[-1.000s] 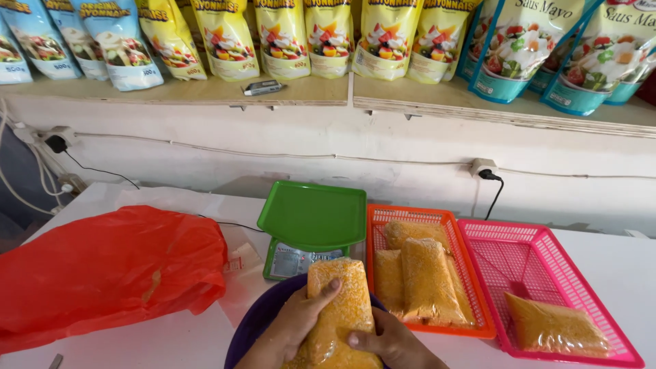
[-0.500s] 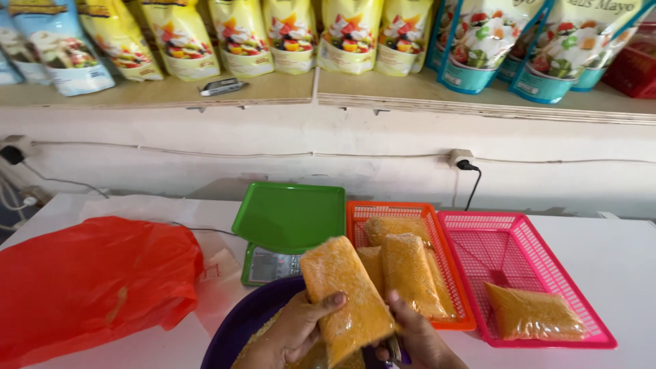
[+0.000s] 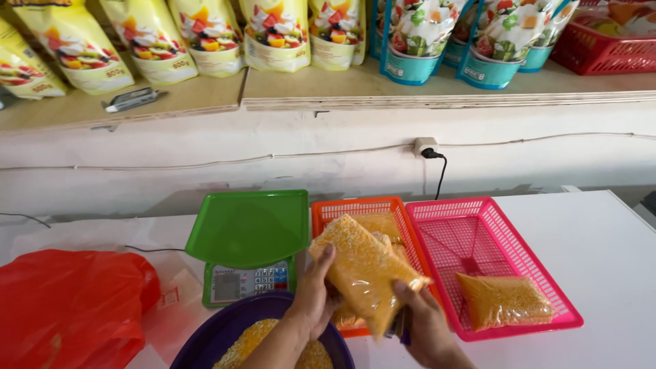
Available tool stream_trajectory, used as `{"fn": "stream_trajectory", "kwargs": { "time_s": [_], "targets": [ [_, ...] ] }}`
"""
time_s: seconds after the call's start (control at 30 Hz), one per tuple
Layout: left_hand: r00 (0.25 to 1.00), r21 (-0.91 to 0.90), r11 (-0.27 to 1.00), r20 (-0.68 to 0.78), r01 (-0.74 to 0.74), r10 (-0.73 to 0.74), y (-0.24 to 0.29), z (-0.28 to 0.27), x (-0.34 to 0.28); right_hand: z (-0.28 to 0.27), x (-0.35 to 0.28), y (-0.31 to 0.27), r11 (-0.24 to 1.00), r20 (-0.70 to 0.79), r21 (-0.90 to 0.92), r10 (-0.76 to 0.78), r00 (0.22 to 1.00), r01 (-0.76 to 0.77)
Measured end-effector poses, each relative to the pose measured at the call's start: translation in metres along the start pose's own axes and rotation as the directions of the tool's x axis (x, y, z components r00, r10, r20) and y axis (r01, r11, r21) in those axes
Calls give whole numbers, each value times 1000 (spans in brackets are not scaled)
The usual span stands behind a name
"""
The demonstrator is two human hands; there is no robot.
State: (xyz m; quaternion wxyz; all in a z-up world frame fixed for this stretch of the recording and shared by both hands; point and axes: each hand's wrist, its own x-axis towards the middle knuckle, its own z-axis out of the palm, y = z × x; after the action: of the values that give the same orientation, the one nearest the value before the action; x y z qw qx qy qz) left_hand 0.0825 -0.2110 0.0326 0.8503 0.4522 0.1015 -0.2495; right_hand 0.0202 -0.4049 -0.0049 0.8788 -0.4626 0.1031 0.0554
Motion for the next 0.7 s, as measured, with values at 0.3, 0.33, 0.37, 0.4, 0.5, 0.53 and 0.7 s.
{"fn": "stream_trajectory", "kwargs": {
  "time_s": [0.3,0.33,0.37,0.4,0.5,0.53,0.7],
  "targets": [
    [993,193,974,-8,118,-119,29,-6,86,-55,90,-56,995,138,0,97,986,-98],
    [993,191,975,-14,117,-117,30,-8,96,-45,96,-65,995,143,0,102,984,-103],
    [997,243,967,-2,75,-76,32,-9,106,-35,103,-75,993,48,-34,117,992,-115],
    [999,296,954,14,33,-39,32,-11,117,-26,109,-84,990,-50,-64,124,991,-127],
    [996,252,967,-70,-38,57,27,-20,155,-29,146,-94,973,-114,-217,49,992,-73],
    [996,253,967,-73,-37,57,28,-15,157,-26,154,-97,974,-113,-215,52,992,-75],
    [960,234,972,-279,32,36,23,-16,181,-24,193,-98,932,-193,-353,6,981,-76]
  ]
}}
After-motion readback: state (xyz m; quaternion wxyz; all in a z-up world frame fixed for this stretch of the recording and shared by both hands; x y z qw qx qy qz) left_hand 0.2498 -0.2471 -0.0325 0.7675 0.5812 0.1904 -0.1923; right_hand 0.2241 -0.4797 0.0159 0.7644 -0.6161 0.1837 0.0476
